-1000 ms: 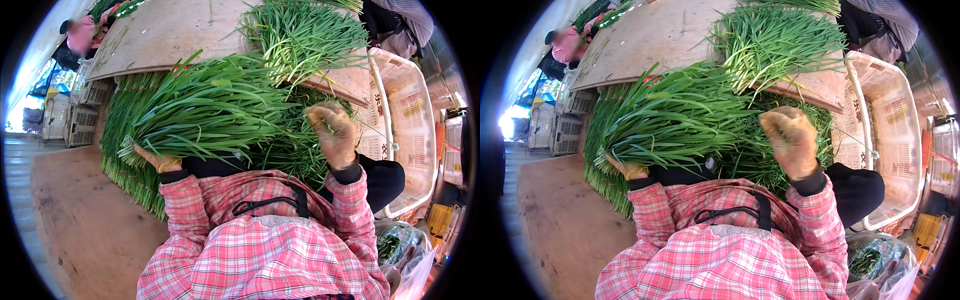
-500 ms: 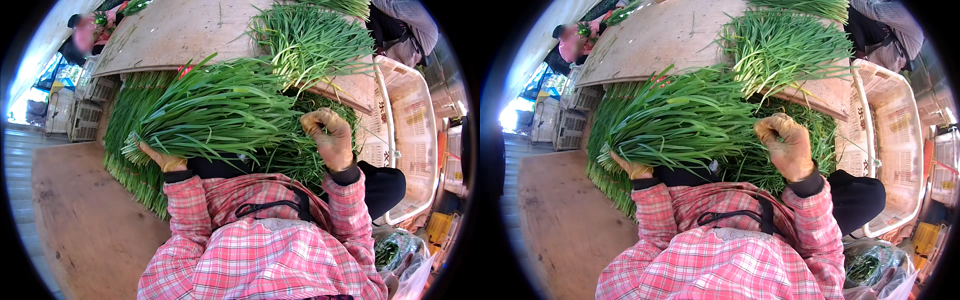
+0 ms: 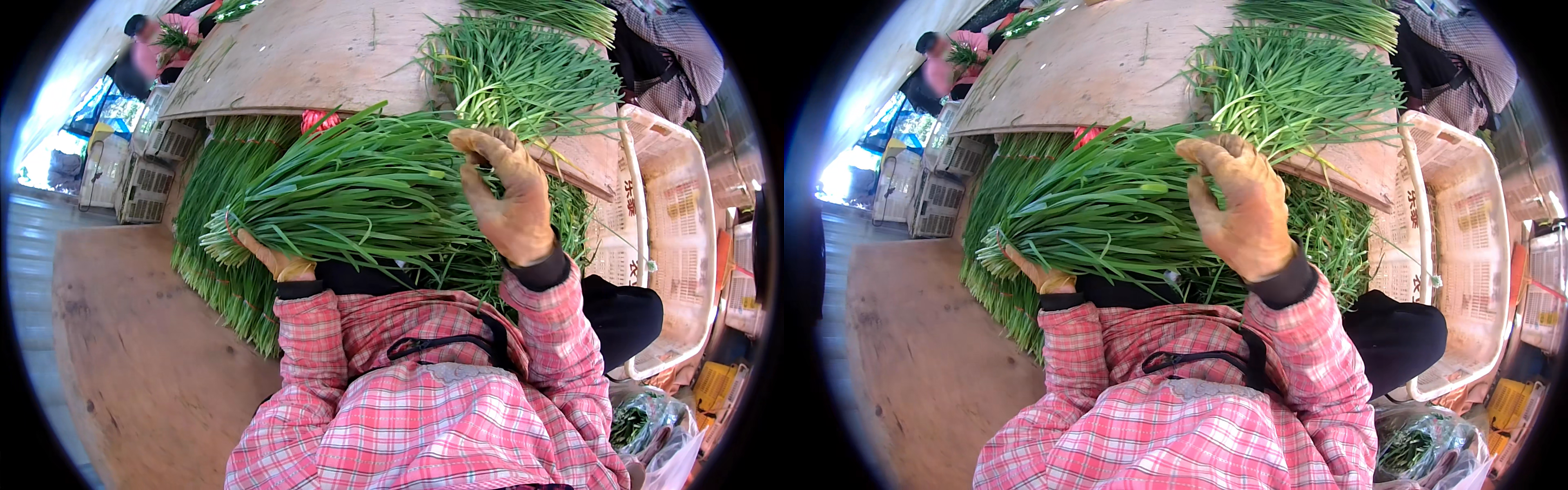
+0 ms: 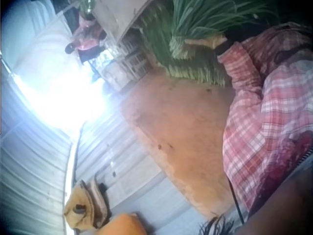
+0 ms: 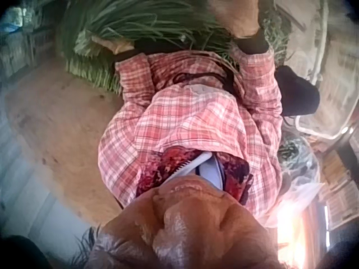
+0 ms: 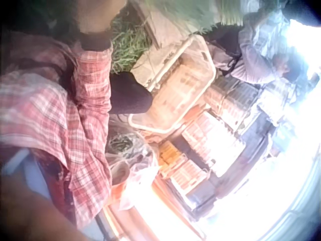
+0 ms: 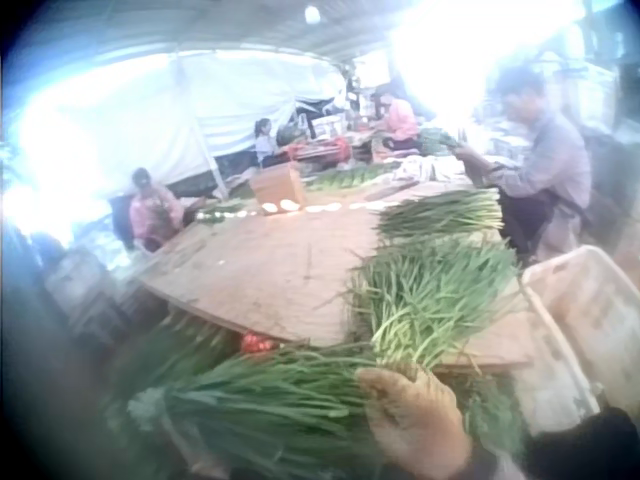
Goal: The person bundles chives by gathering the stems into a group, wrapping them with red tape, and cleaning the loose leaves from the bundle by hand.
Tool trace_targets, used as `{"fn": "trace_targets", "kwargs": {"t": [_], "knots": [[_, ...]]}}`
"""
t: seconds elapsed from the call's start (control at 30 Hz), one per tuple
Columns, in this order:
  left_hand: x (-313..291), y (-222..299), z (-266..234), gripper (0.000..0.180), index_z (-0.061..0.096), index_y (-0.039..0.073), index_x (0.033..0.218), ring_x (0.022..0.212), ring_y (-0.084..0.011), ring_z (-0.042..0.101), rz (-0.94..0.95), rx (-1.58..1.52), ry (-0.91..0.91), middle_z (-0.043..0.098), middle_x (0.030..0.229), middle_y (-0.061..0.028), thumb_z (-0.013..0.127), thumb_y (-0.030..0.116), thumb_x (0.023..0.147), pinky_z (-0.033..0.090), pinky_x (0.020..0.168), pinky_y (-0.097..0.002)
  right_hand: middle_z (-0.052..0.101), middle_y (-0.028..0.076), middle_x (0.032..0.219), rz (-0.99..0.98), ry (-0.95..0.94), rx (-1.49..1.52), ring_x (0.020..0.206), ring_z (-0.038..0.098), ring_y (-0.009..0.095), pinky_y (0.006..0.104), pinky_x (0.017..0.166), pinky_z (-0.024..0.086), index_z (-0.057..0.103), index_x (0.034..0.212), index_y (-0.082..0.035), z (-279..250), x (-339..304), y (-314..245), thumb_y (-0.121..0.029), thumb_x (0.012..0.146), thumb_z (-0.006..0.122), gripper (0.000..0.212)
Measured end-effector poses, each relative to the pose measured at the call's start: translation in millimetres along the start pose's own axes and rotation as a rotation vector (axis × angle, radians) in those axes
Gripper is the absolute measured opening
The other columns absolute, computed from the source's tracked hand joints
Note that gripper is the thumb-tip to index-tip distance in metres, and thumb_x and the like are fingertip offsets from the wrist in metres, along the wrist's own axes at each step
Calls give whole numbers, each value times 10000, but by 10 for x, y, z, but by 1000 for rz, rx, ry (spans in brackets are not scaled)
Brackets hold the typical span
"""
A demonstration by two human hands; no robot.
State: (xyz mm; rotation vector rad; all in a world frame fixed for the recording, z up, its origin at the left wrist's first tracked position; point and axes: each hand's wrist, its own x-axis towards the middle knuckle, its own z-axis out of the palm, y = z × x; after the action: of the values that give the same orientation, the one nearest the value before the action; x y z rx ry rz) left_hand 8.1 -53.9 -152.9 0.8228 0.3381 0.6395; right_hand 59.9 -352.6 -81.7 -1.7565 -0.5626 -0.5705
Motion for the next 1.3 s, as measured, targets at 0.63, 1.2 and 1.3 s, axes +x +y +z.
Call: {"fn": "trace_targets", "kwargs": {"t": [0.63, 1.2, 1.3], "knots": [[146, -82, -311, 618, 311, 112, 1435, 1304, -284, 386, -187, -467, -733, 375, 1464, -85, 306, 536, 986, 283, 1113, -467, 630, 119, 998, -42, -410, -738, 926, 603, 298, 419, 782, 463, 606, 1039, -84, -638, -262, -1, -102, 731, 669, 314], [108, -209, -366, 627, 257, 118, 1440, 1338, -236, 364, 132, 173, -372, 397, 1459, -36, 432, 469, 950, 138, 1152, -512, 567, 116, 758, -16, -530, -516, 582, 600, 234, 365, 445, 457, 459, 1299, 22, 942, -1016, -460, -108, 814, 518, 505], [83, -214, -282, 657, 223, 112, 1437, 1317, -232, 394, 291, 448, -305, 428, 1434, -47, 505, 422, 932, 155, 1154, -507, 567, 109, 750, -1, -514, -572, 578, 596, 228, 355, 467, 461, 486, 1277, 18, 802, -1003, -409, -112, 808, 521, 488]]}}
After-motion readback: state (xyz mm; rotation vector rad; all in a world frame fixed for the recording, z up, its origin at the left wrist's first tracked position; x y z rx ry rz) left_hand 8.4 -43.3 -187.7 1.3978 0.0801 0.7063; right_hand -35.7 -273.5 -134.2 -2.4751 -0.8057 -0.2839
